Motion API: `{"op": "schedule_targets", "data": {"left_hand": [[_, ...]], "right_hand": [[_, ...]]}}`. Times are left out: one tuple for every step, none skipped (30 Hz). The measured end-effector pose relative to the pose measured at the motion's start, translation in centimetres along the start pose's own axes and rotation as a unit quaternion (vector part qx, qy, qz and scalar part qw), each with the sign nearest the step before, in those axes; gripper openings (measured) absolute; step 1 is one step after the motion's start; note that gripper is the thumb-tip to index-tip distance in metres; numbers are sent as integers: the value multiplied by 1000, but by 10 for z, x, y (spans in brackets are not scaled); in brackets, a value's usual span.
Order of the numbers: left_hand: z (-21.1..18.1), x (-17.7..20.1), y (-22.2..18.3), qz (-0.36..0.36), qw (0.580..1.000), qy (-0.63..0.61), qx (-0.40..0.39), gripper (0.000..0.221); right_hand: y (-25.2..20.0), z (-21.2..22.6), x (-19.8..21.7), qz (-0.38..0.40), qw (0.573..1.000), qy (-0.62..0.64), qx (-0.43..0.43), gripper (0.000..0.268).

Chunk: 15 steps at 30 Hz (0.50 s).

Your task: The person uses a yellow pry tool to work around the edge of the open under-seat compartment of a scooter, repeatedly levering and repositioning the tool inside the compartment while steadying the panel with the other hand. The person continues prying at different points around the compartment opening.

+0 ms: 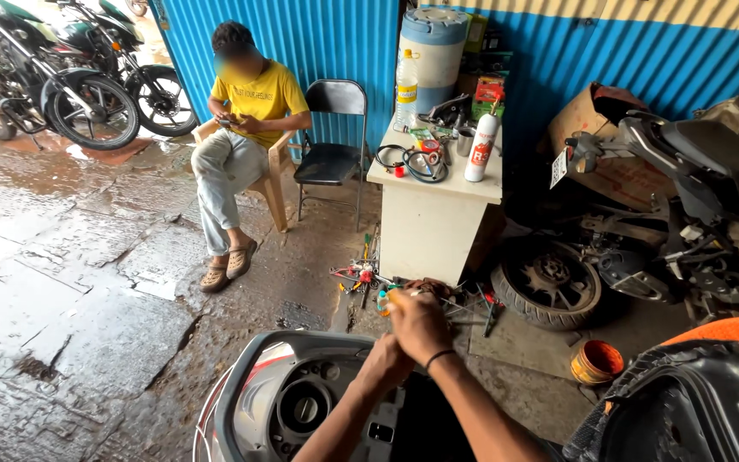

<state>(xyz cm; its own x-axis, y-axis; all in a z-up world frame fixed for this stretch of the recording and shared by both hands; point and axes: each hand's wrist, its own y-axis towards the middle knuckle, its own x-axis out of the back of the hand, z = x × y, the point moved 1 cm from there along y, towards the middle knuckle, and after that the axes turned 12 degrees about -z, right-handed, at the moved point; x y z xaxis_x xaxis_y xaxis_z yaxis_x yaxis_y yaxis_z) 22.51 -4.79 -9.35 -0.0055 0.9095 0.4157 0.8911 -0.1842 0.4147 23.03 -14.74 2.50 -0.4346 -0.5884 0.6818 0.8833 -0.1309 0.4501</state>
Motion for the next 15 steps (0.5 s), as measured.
{"op": "schedule_targets", "data": {"left_hand": [[27,-18,1,15,999,30,-4,17],[54,-35,1,14,999,29,-6,17],[81,-51,1,3,997,45,-70,23],[108,-67,0,-7,989,61,-134,29],[96,-58,1,-9,989,61,-135,29],[86,-50,1,-22,993,41,-107,27],[75,-42,-1,-35,996,20,-77,25],[50,-29,-1,-35,996,19,-77,25],[25,-16,-3,-44,997,5,-56,24],[0,-4,-4,-52,998,-9,-35,23],[-23,5,-1,-52,998,-10,-35,23],[-44,14,2,-33,996,-53,62,25],[-66,21,6,-12,983,-96,155,28],[-63,16,6,-10,983,-97,153,28],[-59,13,6,-62,985,-94,130,19]], "right_hand": [[-3,12,1,2,997,-29,69,29],[-9,29,16,1,997,-30,70,29],[-16,47,28,59,993,-48,92,27],[-23,64,41,117,985,-65,113,28],[-33,60,42,116,984,-66,114,28],[-43,56,44,75,987,-34,141,27],[-55,52,45,34,985,-1,166,26],[-62,49,52,34,985,-2,166,26],[-69,45,60,-14,983,42,176,22],[-77,42,68,-61,977,85,184,19],[-84,34,66,-61,978,84,183,19],[-91,25,64,-79,984,103,122,25],[-97,15,62,-98,986,120,61,31],[-101,9,59,-101,986,119,60,31],[-105,1,55,-124,971,196,-63,35]]}}
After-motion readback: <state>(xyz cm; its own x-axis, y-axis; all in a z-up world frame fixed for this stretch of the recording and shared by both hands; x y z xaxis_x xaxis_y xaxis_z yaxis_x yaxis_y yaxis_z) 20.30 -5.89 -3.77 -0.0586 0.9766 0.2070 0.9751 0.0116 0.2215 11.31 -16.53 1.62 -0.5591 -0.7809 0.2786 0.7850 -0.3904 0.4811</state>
